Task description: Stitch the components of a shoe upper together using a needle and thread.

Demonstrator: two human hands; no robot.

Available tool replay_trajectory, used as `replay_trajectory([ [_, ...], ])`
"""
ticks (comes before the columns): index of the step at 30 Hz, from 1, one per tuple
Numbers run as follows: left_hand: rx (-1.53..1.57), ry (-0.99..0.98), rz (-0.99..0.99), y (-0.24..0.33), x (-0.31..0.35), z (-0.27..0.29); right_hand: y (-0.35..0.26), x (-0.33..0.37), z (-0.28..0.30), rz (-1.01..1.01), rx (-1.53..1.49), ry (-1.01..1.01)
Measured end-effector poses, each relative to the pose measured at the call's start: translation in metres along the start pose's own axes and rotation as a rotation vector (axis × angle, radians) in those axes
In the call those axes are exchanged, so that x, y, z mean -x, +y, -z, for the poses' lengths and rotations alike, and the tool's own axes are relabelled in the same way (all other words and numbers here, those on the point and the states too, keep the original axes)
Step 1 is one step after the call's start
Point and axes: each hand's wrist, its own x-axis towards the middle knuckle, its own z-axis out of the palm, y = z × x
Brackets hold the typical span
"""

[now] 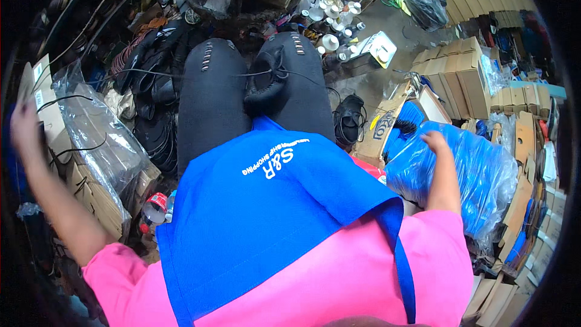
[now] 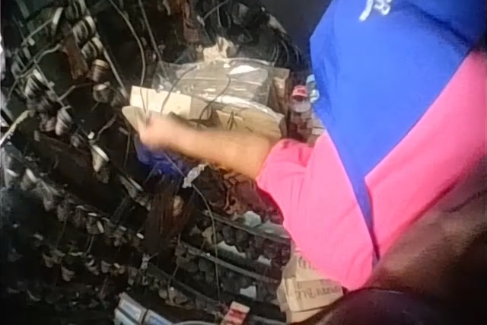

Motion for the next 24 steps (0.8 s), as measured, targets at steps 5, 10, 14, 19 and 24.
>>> replay_trajectory([
  [5,1.01,-0.554,-0.527,0.356,0.111,0.025,-0.233,0.09,0.05,0.874,-0.719,0.098],
  [10,1.05,-1.1,-0.385,0.409,0.153,0.029,-0.346,0.144,0.088,1.015,-0.928,-0.314],
  [14,1.131,-0.893,-0.27,0.379,0.147,0.017,-0.34,0.141,0.101,0.968,-0.922,-0.161],
  [19,1.335,-0.951,0.109,0.315,0.146,-0.029,-0.297,0.095,0.084,0.736,-1.218,-0.274],
  [24,1.463,-0.652,-0.094,0.371,0.121,-0.004,-0.304,0.104,0.108,0.94,-0.929,0.097],
])
